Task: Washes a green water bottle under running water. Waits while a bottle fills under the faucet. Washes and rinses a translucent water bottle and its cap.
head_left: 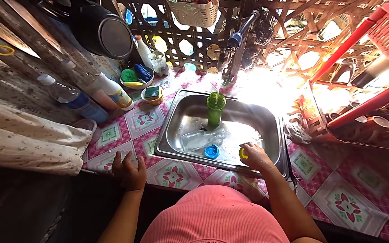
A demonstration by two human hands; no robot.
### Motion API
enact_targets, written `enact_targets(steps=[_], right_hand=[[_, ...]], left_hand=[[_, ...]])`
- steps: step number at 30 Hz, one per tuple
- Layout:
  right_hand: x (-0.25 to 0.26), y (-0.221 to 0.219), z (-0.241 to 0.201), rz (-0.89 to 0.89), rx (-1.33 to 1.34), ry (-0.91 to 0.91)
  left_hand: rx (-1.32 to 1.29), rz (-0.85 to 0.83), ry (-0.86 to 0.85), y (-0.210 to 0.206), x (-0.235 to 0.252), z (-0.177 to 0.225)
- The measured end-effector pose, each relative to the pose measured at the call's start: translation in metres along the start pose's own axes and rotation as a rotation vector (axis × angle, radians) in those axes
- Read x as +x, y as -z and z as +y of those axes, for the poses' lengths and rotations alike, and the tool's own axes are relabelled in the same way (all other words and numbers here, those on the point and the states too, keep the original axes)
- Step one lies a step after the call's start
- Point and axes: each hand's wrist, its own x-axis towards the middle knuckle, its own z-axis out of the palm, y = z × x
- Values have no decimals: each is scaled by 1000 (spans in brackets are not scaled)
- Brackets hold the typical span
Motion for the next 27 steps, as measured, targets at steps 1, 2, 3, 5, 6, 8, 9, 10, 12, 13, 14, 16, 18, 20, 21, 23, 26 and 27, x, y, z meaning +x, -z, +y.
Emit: enact_targets(steps=[1,2,3,5,6,8,9,10,12,13,14,16,18,20,21,23,26,27], right_hand=[[0,-1,0,2,3,0],[0,-1,0,-3,0,-3],[0,-1,-1,-11,-5,-5],[0,0,-1,-26,-9,-8],[0,0,-1,-29,-8,-9],[0,0,-1,-20,-6,-8],[0,0,-1,-10,-2,-7],[0,0,-1,3,5,-4],[0,-1,-1,35,25,3],[1,-1,0,46,35,5],[1,-2,0,53,42,7],[1,-1,1,48,55,14],[2,-1,0,23,56,17],[1,0,-1,-11,46,9],[1,0,-2,-22,42,7],[1,-1,-3,-29,35,4],[2,-1,-3,-35,18,1],[2,-1,-3,-38,13,0]], left_hand=[[-7,0,-5,0,0,-1],[-9,1,-9,-1,0,-2],[-8,1,-11,-1,0,-2],[-7,-4,-6,-1,1,-1],[-8,-7,-5,0,1,-1],[-9,-12,-1,0,0,-1],[-10,-7,-6,-1,-1,-1],[-7,-6,-7,-1,-1,-2],[-3,-2,-11,-2,-1,-4],[-2,0,-13,-3,-1,-3],[-2,-1,-15,-3,-1,-2],[1,-1,-13,-2,0,-1],[-1,1,-10,-2,0,-2],[-5,-1,-9,-2,0,-2],[-2,-3,-8,-2,0,-2],[-1,-5,-9,-2,0,-2],[-8,2,-12,-3,-1,-2],[-10,1,-12,-3,-1,-3]])
